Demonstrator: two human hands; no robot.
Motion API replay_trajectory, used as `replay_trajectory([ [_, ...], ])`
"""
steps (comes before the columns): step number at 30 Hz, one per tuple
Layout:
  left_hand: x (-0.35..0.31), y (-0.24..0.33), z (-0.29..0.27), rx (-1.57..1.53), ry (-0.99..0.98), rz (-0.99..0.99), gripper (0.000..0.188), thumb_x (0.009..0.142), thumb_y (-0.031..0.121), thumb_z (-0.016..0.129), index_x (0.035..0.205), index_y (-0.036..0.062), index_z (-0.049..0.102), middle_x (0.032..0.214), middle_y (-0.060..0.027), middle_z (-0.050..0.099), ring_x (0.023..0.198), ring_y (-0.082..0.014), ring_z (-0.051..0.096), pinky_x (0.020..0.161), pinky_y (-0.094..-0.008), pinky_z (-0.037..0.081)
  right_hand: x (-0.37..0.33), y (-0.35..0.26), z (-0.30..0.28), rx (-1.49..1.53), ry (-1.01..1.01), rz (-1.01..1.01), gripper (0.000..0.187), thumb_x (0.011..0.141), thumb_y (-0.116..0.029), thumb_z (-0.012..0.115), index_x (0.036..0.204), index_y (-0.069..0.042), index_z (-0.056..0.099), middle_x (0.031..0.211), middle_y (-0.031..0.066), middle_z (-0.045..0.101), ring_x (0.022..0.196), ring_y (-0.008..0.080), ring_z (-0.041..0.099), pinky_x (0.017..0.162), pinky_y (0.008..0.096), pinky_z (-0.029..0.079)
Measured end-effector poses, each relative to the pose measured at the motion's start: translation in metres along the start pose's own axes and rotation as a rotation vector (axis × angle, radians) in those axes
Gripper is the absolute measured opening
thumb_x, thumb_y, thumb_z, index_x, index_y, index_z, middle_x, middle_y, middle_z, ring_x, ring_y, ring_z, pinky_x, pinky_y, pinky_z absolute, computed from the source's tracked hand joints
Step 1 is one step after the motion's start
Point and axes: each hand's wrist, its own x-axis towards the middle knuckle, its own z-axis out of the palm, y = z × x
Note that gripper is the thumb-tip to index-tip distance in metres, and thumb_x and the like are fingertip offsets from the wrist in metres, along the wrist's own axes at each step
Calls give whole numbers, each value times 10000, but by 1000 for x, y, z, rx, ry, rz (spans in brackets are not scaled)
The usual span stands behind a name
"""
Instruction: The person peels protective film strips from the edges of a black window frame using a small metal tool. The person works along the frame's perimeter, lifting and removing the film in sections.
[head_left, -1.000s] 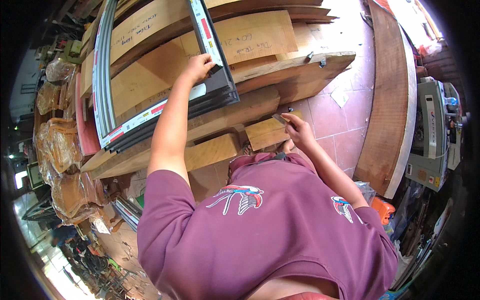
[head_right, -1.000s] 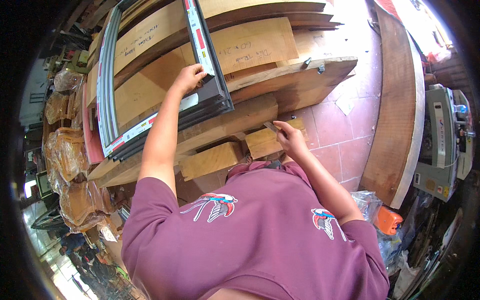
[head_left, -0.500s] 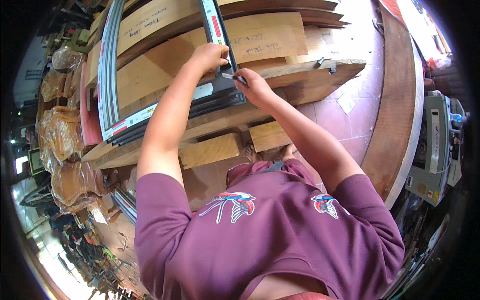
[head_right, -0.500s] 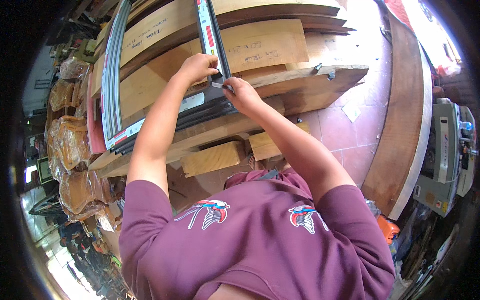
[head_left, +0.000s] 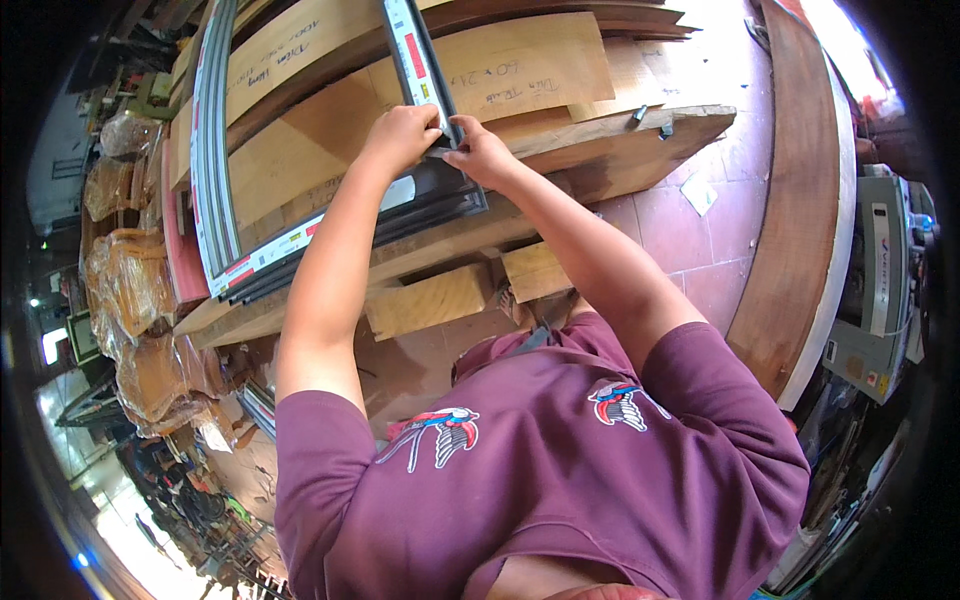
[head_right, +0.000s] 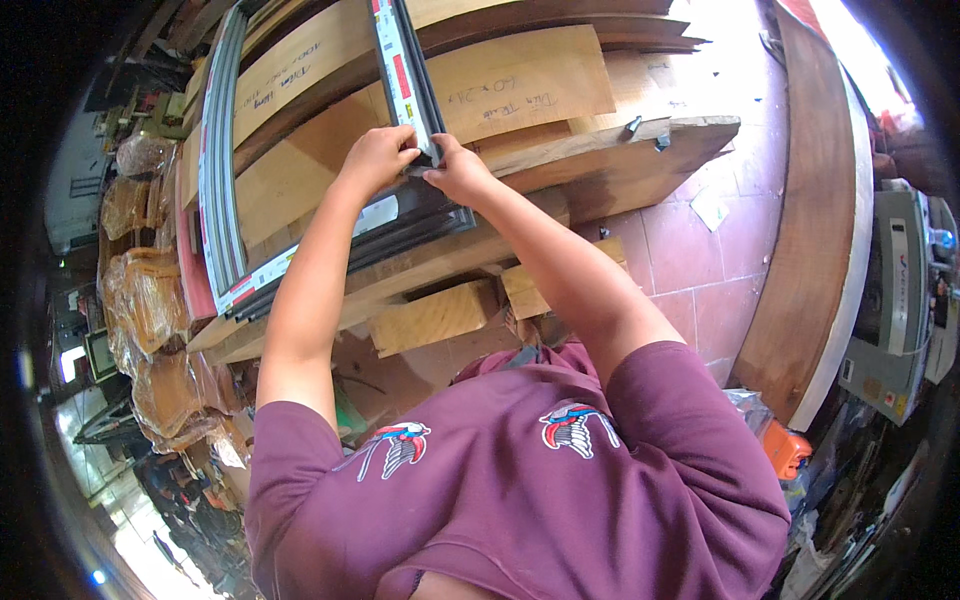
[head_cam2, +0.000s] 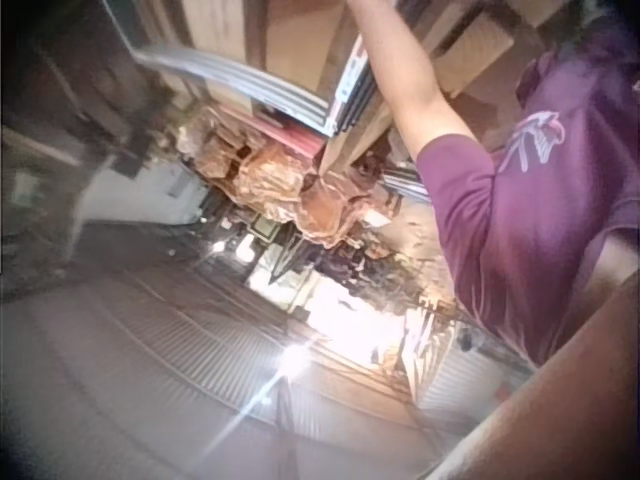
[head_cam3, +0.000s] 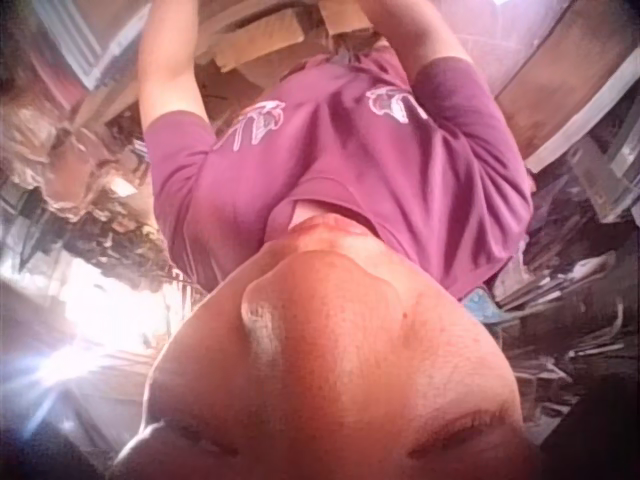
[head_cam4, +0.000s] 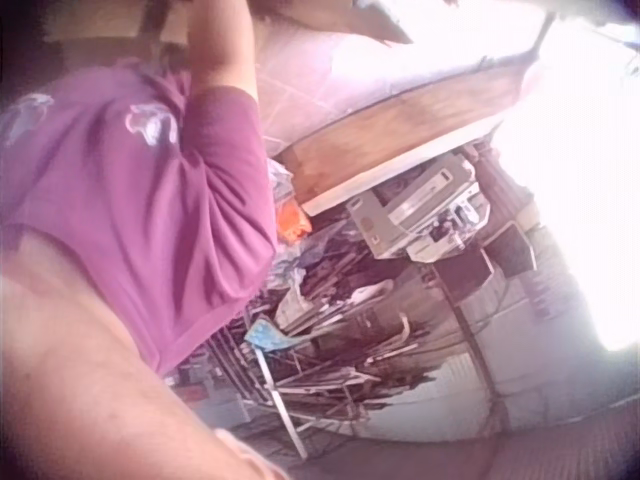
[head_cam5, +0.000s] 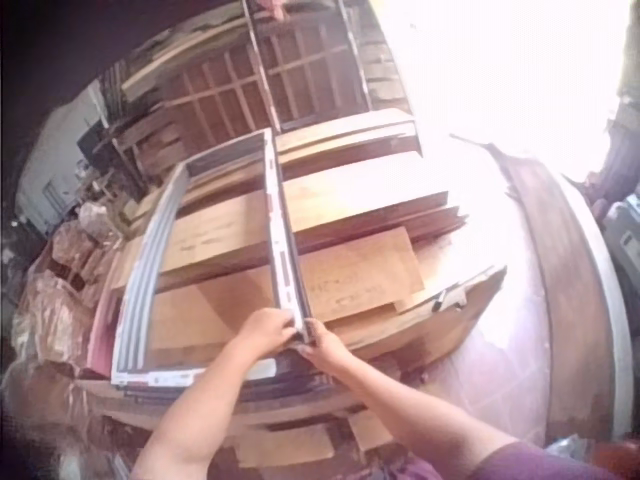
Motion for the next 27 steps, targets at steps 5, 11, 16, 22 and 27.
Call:
replay_trajectory([
  [5,1,-5,6,-37,22,13,172,866,224,724,925,70,676,902,-183,714,871,-387,686,763,-488,532,1,-3,-3,5,18,-80,697,852,-193,763,1462,-95,441,965,204,695,946,373,690,846,440,543],
  [11,3,-5,-1,-63,26,35,163,874,205,723,926,63,662,920,-170,714,888,-383,682,771,-486,529,6,0,0,22,5,-54,680,871,-201,757,1471,-116,449,955,178,687,928,342,680,832,427,537],
  [16,16,-15,-3,14,40,12,169,897,222,702,946,66,658,944,-158,716,910,-377,681,771,-484,531,7,3,-8,16,-59,-41,687,872,-213,761,1473,-105,445,1009,194,703,980,358,688,861,433,538],
  [22,34,-19,-13,103,109,10,185,914,227,696,977,60,644,976,-157,714,931,-360,684,782,-475,530,8,13,-7,30,-61,-47,706,872,-219,766,1486,-99,439,1020,198,706,981,350,691,877,420,541],
  [27,37,-11,-25,139,104,23,178,913,233,698,962,72,643,961,-142,713,921,-351,683,775,-469,537,14,16,-8,80,-56,-62,709,874,-217,763,1489,-87,435,1016,203,711,975,358,692,878,419,541],
])
